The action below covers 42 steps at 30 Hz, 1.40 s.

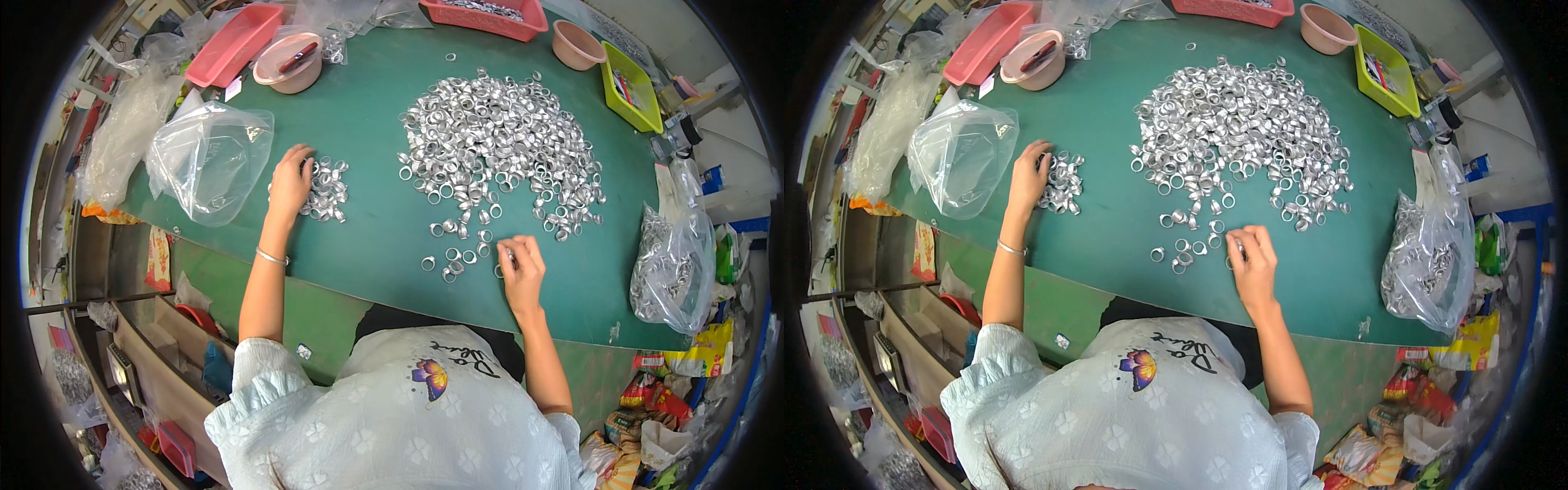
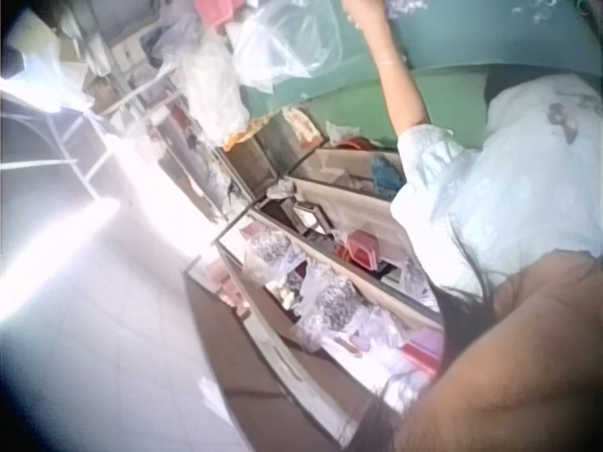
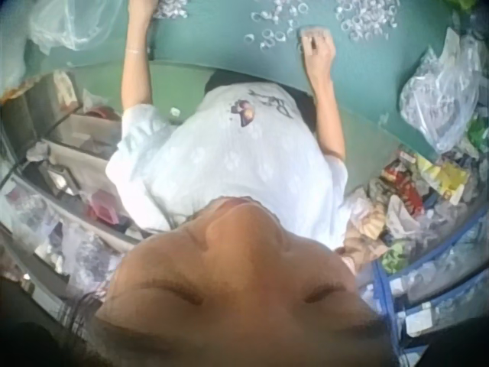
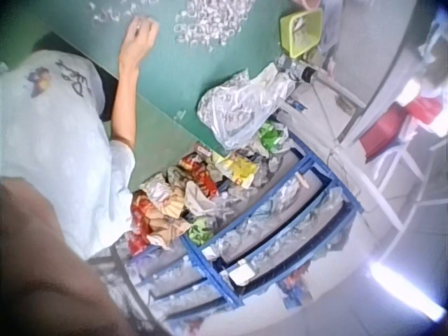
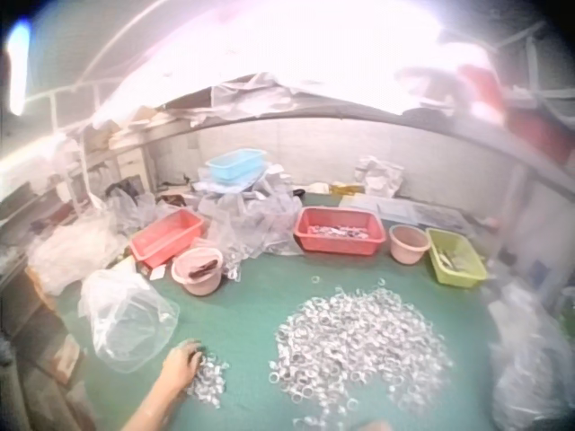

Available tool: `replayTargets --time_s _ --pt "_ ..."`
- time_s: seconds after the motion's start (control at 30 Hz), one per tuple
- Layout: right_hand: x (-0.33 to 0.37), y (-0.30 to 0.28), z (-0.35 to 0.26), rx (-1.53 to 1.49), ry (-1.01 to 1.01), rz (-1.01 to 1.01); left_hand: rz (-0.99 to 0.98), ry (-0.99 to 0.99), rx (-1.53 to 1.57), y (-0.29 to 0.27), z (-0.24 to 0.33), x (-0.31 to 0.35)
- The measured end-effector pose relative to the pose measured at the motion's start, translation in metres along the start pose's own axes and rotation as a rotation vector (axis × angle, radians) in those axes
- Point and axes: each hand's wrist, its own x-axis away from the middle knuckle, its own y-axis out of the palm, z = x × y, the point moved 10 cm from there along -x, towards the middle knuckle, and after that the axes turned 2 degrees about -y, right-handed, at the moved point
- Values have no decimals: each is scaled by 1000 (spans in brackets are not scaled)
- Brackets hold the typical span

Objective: The person assembles small silver metal rings and cylindrical components by hand on a green table. They repeatedly pick up a ring and a cylinder, fit them together, and place the assembled unit into a pile. Later, they gather the assembled parts into a pink basket and pour them into a large white sack.

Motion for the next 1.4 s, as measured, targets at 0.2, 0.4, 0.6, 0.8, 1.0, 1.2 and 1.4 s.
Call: replayTargets --time_s 0.2,0.4,0.6,0.8,1.0,1.2,1.4 --pt "17 -5 70 -1047 726 289 168 86 186 -28 77 29" --pt "36 34 27 -1655 1031 77 -195 165 518 10 182 87" --pt "49 48 -20 -1569 1002 -150 -415 175 659 40 246 119" --pt "49 38 -24 -1182 743 -263 -409 234 589 50 256 122" --pt "43 25 -22 -1201 663 -139 -523 -316 1419 90 222 132" --pt "48 34 -11 -1393 797 -78 -754 -688 1950 110 230 148" --pt "47 40 -9 -1452 763 -58 -825 -778 2125 119 236 152"
